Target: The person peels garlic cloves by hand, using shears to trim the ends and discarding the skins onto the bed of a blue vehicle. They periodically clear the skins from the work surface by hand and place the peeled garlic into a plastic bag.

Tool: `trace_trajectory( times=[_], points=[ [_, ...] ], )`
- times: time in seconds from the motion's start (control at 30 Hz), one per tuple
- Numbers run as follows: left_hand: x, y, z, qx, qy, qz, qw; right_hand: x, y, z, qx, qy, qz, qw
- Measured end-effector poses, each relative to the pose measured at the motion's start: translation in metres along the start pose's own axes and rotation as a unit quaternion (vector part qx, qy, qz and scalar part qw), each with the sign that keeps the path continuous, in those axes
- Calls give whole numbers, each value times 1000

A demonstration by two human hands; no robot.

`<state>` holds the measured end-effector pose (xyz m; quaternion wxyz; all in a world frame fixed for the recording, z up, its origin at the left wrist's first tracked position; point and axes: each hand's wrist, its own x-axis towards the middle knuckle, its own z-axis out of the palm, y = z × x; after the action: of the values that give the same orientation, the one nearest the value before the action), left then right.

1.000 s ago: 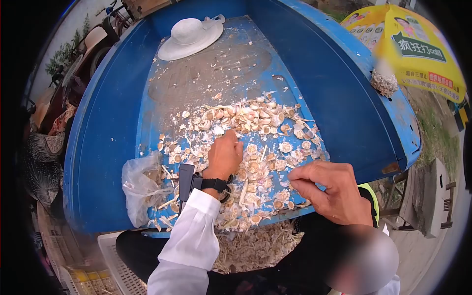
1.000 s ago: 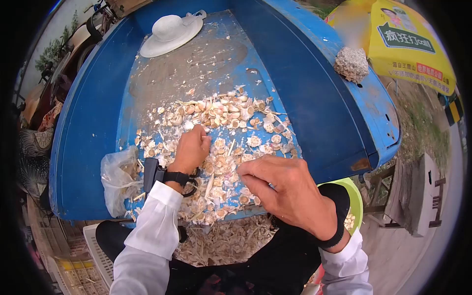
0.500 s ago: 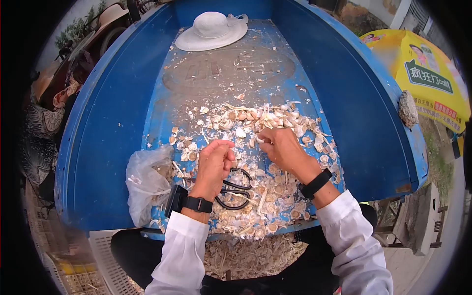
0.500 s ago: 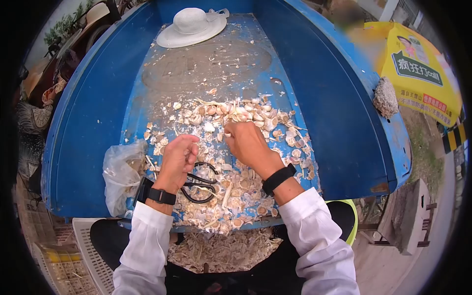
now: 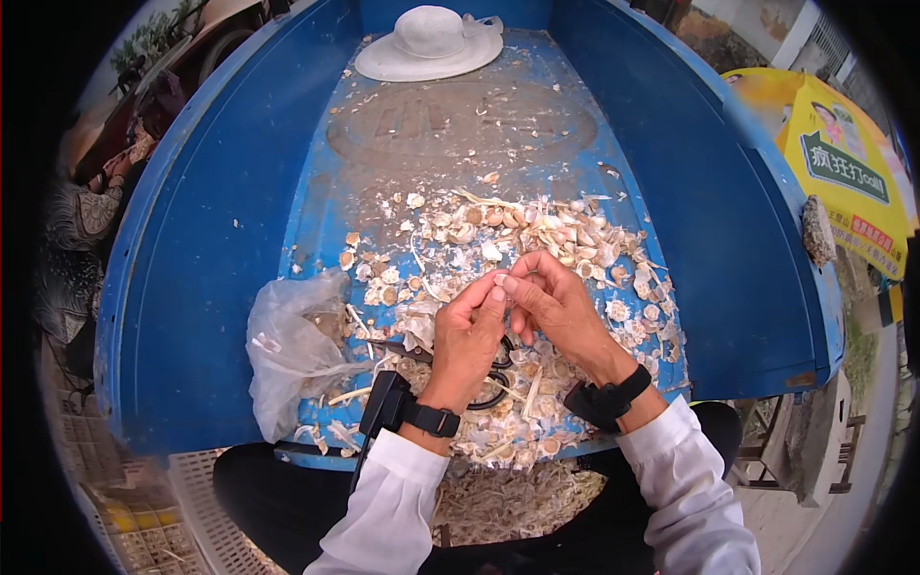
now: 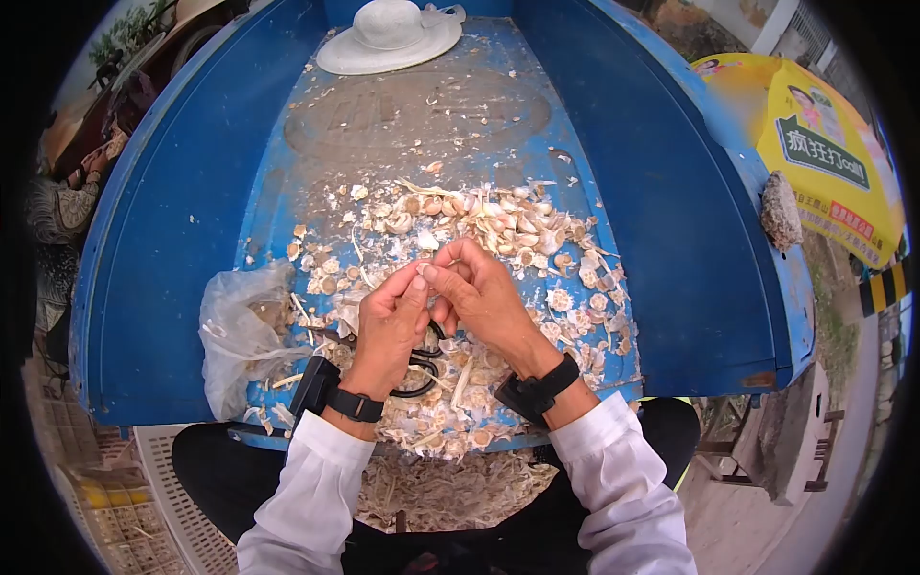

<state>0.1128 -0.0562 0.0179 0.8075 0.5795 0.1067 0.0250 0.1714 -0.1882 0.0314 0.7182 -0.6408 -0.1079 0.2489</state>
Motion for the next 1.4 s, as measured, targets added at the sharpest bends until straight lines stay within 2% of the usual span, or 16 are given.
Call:
trace_trajectory(
  times=[0.17, 0.23, 0.3, 0.47, 0.5, 0.6, 0.7, 0.73, 0.77, 0.83, 0.97, 1.03, 1.1, 1.23, 1.37, 1.4],
  points=[
    [-7, -6, -22, -60, 34, -33, 997, 0, -12, -1, -159, -26, -23, 987],
    [-3, -7, -31, -293, 34, -96, 951, 18, -8, -9, -144, 23, -27, 989],
    [-1, -10, -37, -329, 20, -109, 938, 40, -3, -19, -335, 105, -129, 927],
    [3, -4, -46, -360, -5, -119, 925, 61, 17, -17, -576, 33, -170, 799],
    [6, -9, -50, -357, -32, -129, 925, 56, 13, -15, -577, 30, -171, 798],
    [6, -1, -35, -282, 17, -139, 949, 34, -16, 5, -340, 61, -92, 934],
    [10, -5, -32, -262, 55, -142, 953, 37, -30, 26, -287, -34, -88, 953],
    [11, -5, -36, -273, 57, -153, 948, 47, -29, 27, -388, -19, -192, 901],
    [13, -5, -39, -284, 60, -163, 943, 61, -23, 26, -387, -21, -193, 901],
    [14, -8, -45, -310, 52, -160, 936, 89, -7, 27, -555, 35, -265, 788],
    [8, 0, -39, -336, 66, -148, 928, 110, 3, 24, -604, 1, -244, 759],
    [7, 1, -38, -343, 52, -132, 929, 94, -15, 21, -553, -12, -179, 813],
    [7, 3, -35, -336, 55, -128, 932, 70, -17, 9, -165, -91, -49, 981],
    [4, 1, -34, -256, 9, -120, 959, 28, -22, 8, -251, -165, -108, 948],
    [1, -2, -31, -169, -5, -135, 976, 16, -9, 7, -225, -112, -109, 962],
    [1, -7, -31, -168, 1, -120, 978, 12, -12, 13, -328, -89, -176, 924]
  ],
)
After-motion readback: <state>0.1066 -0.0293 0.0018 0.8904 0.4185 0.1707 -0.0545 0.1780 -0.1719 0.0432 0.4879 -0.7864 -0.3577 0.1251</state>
